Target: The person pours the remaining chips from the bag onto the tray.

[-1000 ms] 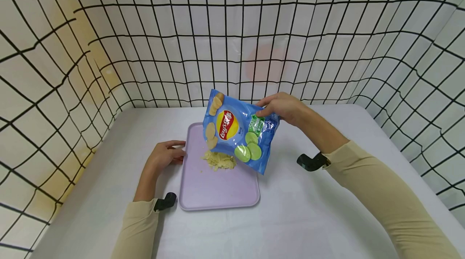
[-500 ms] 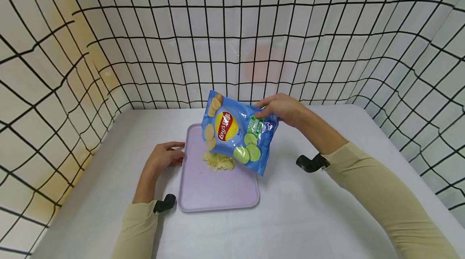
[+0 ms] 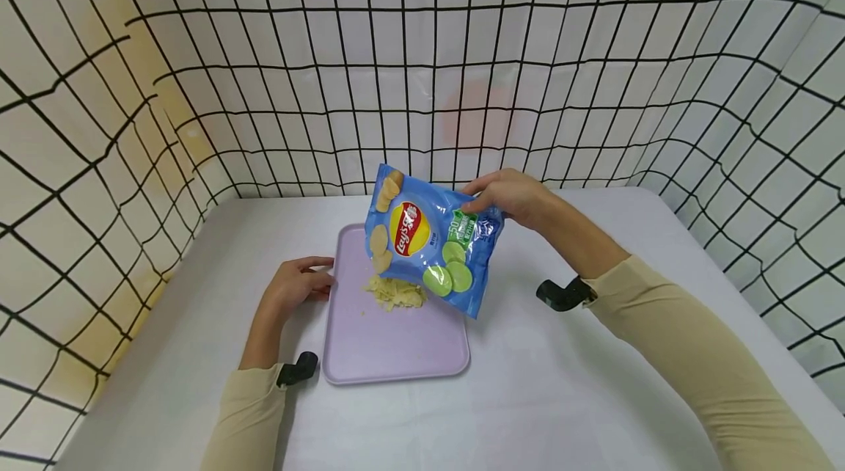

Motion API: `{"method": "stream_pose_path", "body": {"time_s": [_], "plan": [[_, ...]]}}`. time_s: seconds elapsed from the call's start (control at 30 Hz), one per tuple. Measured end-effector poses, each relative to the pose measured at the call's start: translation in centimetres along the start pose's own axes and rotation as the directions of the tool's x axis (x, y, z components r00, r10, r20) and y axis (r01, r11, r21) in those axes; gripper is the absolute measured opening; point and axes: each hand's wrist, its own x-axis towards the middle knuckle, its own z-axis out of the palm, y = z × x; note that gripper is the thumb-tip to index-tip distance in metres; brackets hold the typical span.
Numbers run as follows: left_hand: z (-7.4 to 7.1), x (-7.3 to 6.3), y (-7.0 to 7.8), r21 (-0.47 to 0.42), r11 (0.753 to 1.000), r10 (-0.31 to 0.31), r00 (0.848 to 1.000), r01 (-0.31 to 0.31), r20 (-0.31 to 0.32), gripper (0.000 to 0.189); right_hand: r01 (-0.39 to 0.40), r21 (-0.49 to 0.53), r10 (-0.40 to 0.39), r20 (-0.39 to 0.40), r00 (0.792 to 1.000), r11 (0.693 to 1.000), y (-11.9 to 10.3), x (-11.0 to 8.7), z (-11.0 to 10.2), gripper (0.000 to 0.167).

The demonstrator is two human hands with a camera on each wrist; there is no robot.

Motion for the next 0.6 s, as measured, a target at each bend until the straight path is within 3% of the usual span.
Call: {"method": "stream_pose_path", "body": {"time_s": [0.6], "plan": [[-0.06,-0.03,0.07,-0.009,1.0,0.002,1.0,-0.002,-0.007,0.048,0.029,-0.017,-0.03,-0.011,1.0,0.999,-1.03,0.12,0.65,0.041]]}}
